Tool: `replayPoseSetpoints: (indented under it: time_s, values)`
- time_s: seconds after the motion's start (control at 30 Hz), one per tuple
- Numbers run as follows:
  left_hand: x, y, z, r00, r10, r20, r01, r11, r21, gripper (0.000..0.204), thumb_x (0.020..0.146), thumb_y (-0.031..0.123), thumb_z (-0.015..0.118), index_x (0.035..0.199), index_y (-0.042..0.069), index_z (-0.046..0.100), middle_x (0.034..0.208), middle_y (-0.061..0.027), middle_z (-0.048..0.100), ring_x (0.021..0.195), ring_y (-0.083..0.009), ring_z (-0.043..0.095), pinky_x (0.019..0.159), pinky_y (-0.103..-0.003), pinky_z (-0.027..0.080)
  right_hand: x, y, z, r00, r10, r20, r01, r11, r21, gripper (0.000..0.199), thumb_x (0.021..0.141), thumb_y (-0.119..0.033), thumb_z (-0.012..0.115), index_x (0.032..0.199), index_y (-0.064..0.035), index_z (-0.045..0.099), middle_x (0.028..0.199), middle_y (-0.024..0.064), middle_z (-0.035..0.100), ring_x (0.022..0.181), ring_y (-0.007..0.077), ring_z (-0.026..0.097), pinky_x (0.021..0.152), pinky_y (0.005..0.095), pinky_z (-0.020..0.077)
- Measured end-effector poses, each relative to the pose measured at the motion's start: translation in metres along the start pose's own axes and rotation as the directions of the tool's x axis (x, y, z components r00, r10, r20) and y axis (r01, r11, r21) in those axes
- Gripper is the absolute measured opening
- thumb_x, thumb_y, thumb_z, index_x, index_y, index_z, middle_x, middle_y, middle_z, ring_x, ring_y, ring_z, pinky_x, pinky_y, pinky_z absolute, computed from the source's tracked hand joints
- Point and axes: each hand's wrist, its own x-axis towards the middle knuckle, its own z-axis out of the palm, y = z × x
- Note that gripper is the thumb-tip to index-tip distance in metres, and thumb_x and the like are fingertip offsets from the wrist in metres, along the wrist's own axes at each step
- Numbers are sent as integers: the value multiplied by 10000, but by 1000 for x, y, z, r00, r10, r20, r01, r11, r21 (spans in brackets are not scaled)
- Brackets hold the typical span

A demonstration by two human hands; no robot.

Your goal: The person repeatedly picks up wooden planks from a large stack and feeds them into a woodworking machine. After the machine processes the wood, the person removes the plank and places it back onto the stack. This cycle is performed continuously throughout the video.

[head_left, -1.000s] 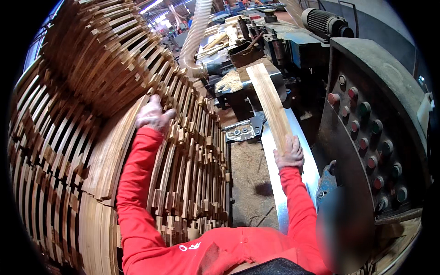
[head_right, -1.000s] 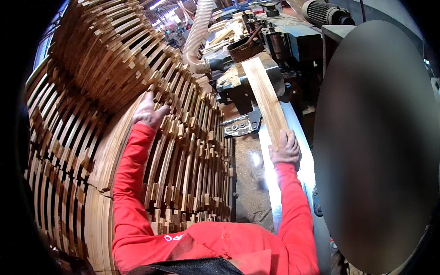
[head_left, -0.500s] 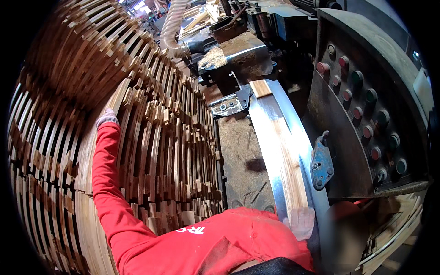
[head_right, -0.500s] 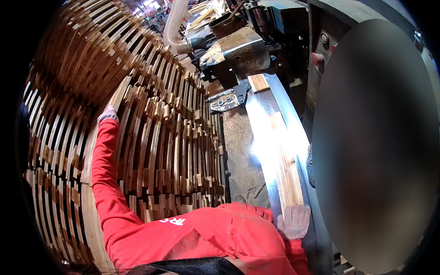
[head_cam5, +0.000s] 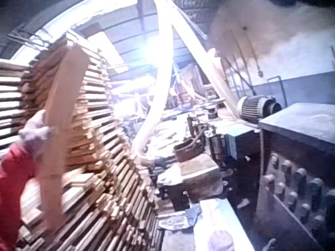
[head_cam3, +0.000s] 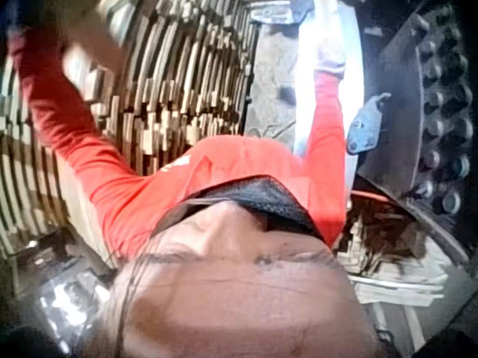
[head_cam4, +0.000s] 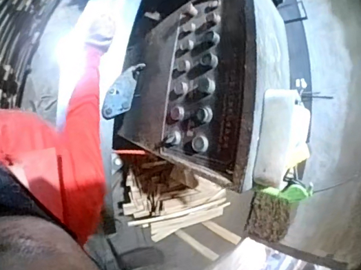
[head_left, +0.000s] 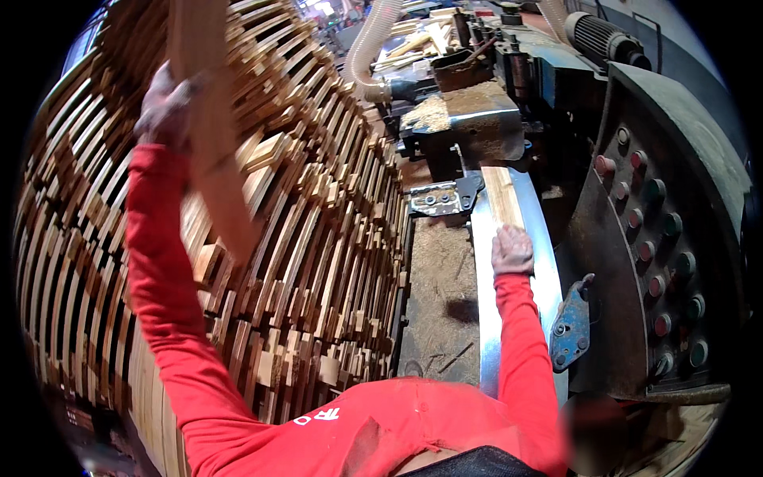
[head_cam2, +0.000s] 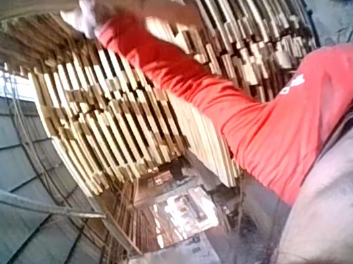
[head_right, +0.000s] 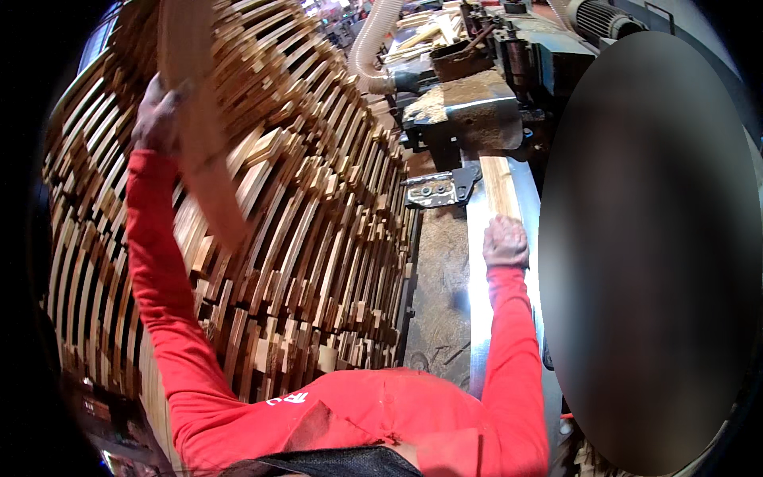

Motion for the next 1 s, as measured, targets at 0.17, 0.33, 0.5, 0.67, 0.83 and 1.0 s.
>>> replayPoseSetpoints:
  time_s: [0.17,0.33,0.5,0.67,0.83,1.0]
  values:
    - [-49,6,197,990,-62,-123,-31,770,-637,410,849,186,612,1212,27,506,1071,-95,611,979,-194,579,845,-335,494,35,-81,-4,973,226,-53,-164,830,533,882,651,-334,805,1396,-101,395,1361,191,458,1208,359,479,1030,439,394]
    - [-203,-1,374,883,-321,343,469,640,-609,531,856,277,662,1283,31,466,1148,-104,605,1055,-210,560,930,-343,464,-38,-104,-68,938,300,174,-330,927,178,963,572,-207,815,1410,-104,352,1371,205,402,1210,401,436,1026,434,391]
    - [-329,11,381,229,-370,901,610,775,163,615,833,583,529,1134,61,653,1120,-184,647,1008,-328,623,917,-365,459,-219,-115,-244,847,431,312,-270,853,-446,814,660,-450,715,1359,-125,453,1337,247,436,1082,439,523,884,540,450]
    - [-332,-27,416,673,15,740,418,817,-397,322,875,346,639,1049,78,602,803,-41,608,643,-137,602,542,-285,509,-250,-108,-257,925,336,178,-222,857,-464,763,684,-444,691,1330,-105,467,1316,258,448,1071,439,531,874,527,460]
    - [-170,-65,297,836,-112,537,293,919,-264,275,888,233,654,1105,67,615,915,-53,647,745,-126,601,646,-266,523,-89,-71,-117,922,387,23,-368,893,-260,856,631,-349,781,1361,-113,401,1332,223,408,1130,404,498,922,508,441]
    - [-66,-107,102,938,-319,133,104,626,773,749,837,557,578,1380,83,373,1231,-232,572,1074,-370,598,883,-419,481,-11,-36,-20,876,483,-17,-466,835,-292,874,637,-387,776,1379,-144,383,1363,193,381,1189,372,457,1002,452,397]
